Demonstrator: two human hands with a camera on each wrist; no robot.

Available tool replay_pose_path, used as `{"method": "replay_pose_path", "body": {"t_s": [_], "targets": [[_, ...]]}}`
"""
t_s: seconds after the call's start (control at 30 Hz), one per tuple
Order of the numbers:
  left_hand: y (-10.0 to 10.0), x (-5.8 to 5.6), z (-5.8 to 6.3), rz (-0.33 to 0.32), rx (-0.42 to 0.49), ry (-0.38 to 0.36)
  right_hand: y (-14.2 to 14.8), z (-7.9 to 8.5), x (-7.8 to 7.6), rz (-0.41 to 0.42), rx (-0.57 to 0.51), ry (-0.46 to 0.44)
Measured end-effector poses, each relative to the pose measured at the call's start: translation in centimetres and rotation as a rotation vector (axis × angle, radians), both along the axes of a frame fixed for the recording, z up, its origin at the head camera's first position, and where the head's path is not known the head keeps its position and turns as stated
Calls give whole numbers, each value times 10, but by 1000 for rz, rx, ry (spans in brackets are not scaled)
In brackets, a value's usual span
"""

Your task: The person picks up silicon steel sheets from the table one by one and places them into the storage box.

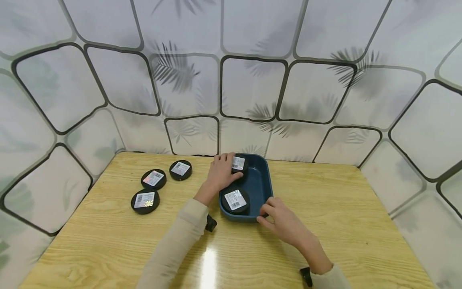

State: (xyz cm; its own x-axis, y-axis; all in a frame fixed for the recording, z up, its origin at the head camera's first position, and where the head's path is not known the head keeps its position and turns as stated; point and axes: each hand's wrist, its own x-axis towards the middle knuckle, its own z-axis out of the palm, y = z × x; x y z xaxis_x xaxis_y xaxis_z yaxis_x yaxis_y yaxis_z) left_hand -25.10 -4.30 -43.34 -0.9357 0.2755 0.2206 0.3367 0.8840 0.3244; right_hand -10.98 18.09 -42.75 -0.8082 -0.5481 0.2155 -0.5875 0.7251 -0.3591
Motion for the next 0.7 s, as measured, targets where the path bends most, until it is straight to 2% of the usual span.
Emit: {"method": "replay_pose_path", "body": {"t_s": [0.17,0.33,0.47,0.7], "targets": [[-3,-1,0,-25,-15,-20,1,0,0,3,-5,-6],[-16,2,5,-35,38,-45,-1,1,1,-3,-9,5],[-31,10,10,-23,80,-52,-2,0,1,-5,-5,5],[-57,30,19,-10,118,1,-2,1,0,-11,0,0]]}}
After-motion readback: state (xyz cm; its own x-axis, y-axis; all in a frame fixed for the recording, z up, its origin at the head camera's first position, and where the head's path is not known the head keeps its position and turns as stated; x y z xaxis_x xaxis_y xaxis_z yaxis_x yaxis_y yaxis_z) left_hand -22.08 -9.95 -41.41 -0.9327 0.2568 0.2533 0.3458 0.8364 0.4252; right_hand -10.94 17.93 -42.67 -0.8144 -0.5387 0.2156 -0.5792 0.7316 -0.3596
